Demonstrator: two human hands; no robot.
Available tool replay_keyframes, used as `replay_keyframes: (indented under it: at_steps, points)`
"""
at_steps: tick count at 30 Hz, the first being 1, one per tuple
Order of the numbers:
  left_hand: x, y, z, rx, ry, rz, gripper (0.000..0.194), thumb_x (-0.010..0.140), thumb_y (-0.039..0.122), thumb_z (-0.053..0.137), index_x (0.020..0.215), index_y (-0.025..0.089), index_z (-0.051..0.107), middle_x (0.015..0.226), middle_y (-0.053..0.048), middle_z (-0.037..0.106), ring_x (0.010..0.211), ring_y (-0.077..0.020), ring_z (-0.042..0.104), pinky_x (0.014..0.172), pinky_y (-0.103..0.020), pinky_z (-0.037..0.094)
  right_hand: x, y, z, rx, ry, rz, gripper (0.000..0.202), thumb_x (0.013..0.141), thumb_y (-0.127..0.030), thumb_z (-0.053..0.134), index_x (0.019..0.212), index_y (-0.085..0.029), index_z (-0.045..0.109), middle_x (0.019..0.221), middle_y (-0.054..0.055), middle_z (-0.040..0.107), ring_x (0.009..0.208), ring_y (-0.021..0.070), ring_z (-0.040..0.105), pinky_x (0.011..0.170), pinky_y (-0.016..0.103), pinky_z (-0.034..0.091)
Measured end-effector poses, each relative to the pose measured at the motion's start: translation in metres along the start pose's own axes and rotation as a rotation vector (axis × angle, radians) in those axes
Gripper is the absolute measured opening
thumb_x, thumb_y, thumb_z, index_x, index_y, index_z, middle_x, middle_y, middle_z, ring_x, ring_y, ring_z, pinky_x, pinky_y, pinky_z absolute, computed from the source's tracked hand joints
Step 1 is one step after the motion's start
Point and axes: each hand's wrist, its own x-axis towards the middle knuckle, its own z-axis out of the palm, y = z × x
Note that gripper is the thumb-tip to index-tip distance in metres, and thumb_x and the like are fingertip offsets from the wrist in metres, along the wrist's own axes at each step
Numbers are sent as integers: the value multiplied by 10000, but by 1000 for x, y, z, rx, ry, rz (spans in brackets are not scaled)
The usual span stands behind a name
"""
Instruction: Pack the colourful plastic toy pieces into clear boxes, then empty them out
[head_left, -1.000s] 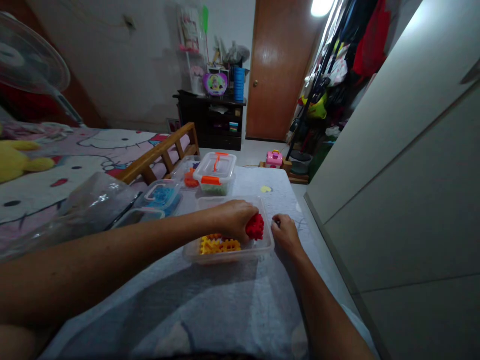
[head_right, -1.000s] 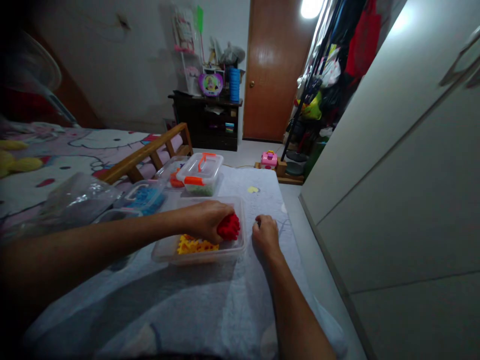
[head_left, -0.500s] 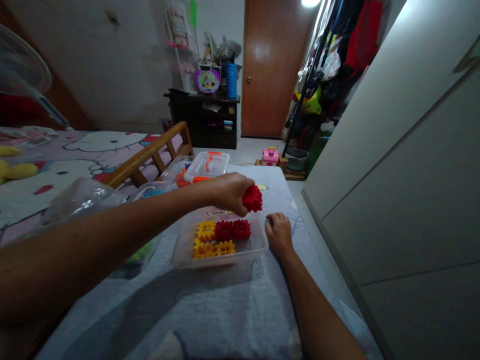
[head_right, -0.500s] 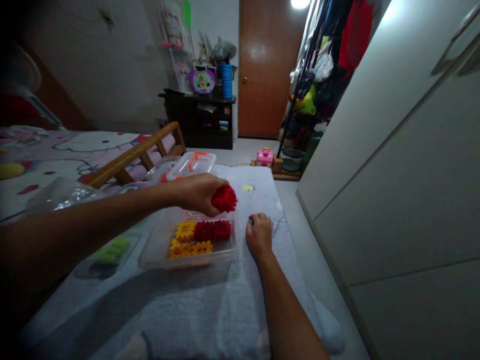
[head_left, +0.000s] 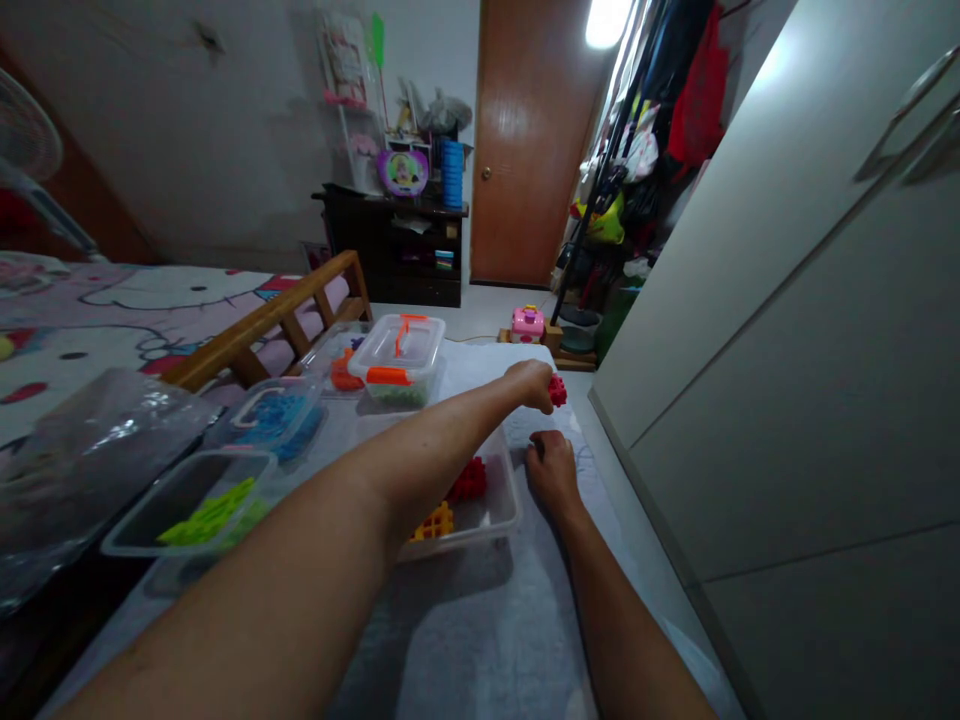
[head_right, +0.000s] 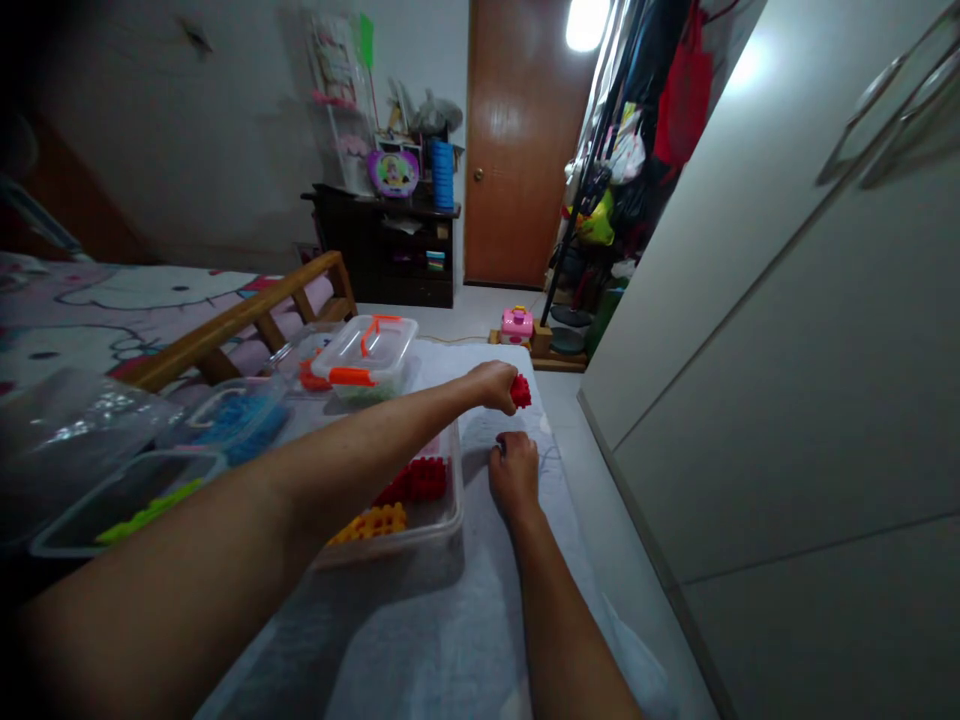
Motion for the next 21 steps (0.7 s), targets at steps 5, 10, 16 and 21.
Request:
replay_keyframes:
  at_steps: [5, 10, 16, 21]
  points:
    - [7, -7, 15, 10, -15, -8, 513, 589, 467, 780, 1009, 178, 730, 1066, -101, 756, 981, -260, 696, 749, -266, 530, -5, 3, 4, -17, 16, -16, 244, 861, -167, 506, 1000, -155, 706, 1017, 120, 684, 985, 247, 569, 906, 366, 414]
    - [8, 3, 25, 40, -32, 28, 515, 589, 432, 781, 1040, 190, 724, 1101, -100, 748, 999, -259, 691, 787, -267, 527, -6, -4, 2, -87, -11, -7, 228, 851, -166, 541, 1002, -149, 710, 1044, 121, 674, 993, 257, 546, 900, 359, 393]
    - [2, 8, 21, 75, -47, 31, 553, 569, 404, 794, 1073, 189, 717, 1131, -108, 736, 1018, -269, 685, 794, -265, 522, -8, -8, -1, -127, -45, -8, 223, 849, -170, 556, 1021, -160, 698, 1098, 114, 662, 1039, 262, 535, 898, 358, 372]
    - [-17, 5, -15, 58, 47, 58, 506, 601, 411, 757, 1040, 164, 706, 1080, -118, 734, 993, -285, 680, 762, -292, 513, -9, -7, 0, -115, -50, -6, 225, 845, -148, 546, 1028, -167, 676, 1110, 100, 663, 1065, 254, 529, 927, 359, 357]
